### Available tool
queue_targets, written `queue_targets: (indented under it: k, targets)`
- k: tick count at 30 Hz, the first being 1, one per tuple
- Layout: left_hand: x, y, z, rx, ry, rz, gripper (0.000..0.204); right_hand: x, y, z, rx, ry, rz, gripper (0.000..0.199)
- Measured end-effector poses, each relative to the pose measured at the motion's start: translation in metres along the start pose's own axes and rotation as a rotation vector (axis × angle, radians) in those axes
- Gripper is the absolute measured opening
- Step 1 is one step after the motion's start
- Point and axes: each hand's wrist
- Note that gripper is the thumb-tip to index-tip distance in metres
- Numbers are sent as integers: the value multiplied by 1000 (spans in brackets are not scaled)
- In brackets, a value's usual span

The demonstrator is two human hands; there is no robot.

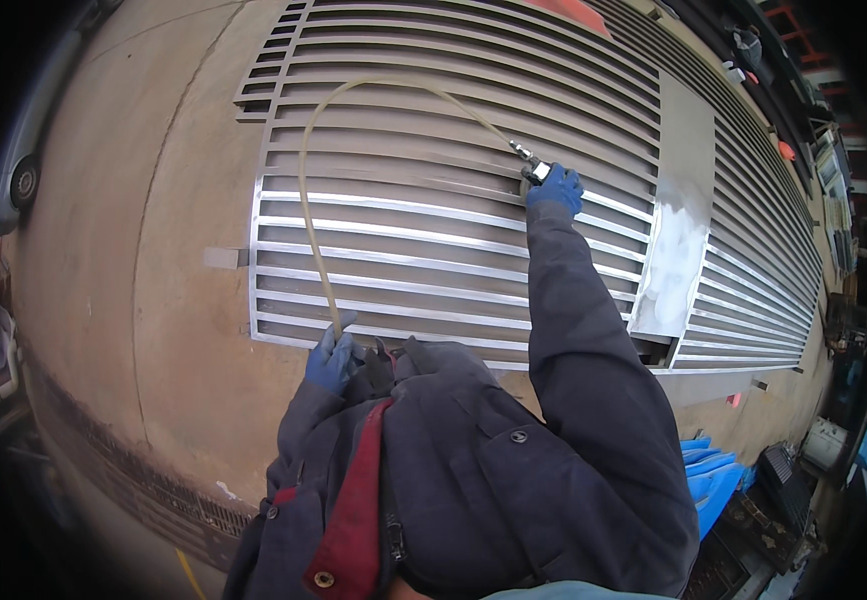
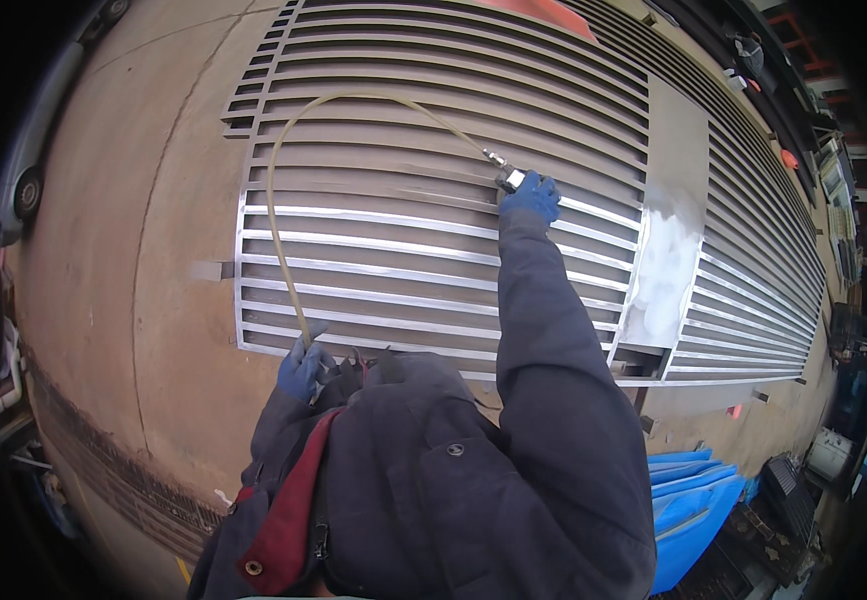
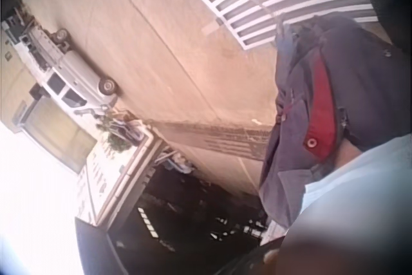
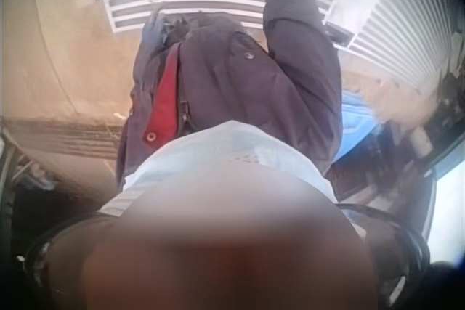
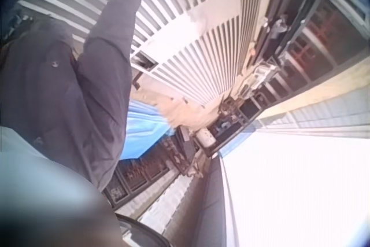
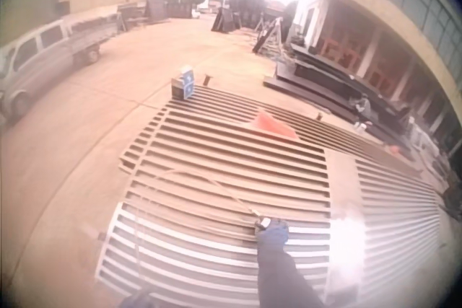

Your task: The person uses a spray gun to apply white paint to a large metal grate. They move the spray gun in steady horizontal strokes across the slats, covering the surface systematically.

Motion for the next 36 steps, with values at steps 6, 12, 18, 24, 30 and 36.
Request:
queue_targets:
  k: [6,12,18,24,30,36]
  targets:
    - [-5,-10,-14,-107,80,29,40,-59,-116,65,-4,-105,-421,56]
    - [-5,-11,-17,-161,54,-19,41,-65,-147,69,-30,-265,-480,58]
    - [-5,1,-6,-192,29,0,43,-11,-45,29,-26,-55,-304,56]
    - [-12,7,-6,94,67,103,43,33,28,-32,-90,-21,25,66]
    - [-12,-7,-16,9,82,86,43,13,-15,-2,-94,3,43,65]
    - [-10,-19,-28,-93,166,107,46,-57,-130,57,-30,-127,-367,51]
Point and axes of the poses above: each hand's wrist, its own x-axis towards the middle knuckle, its own z-axis out of the palm, y = z × x, and after that the axes turned 11 degrees about x, right-handed
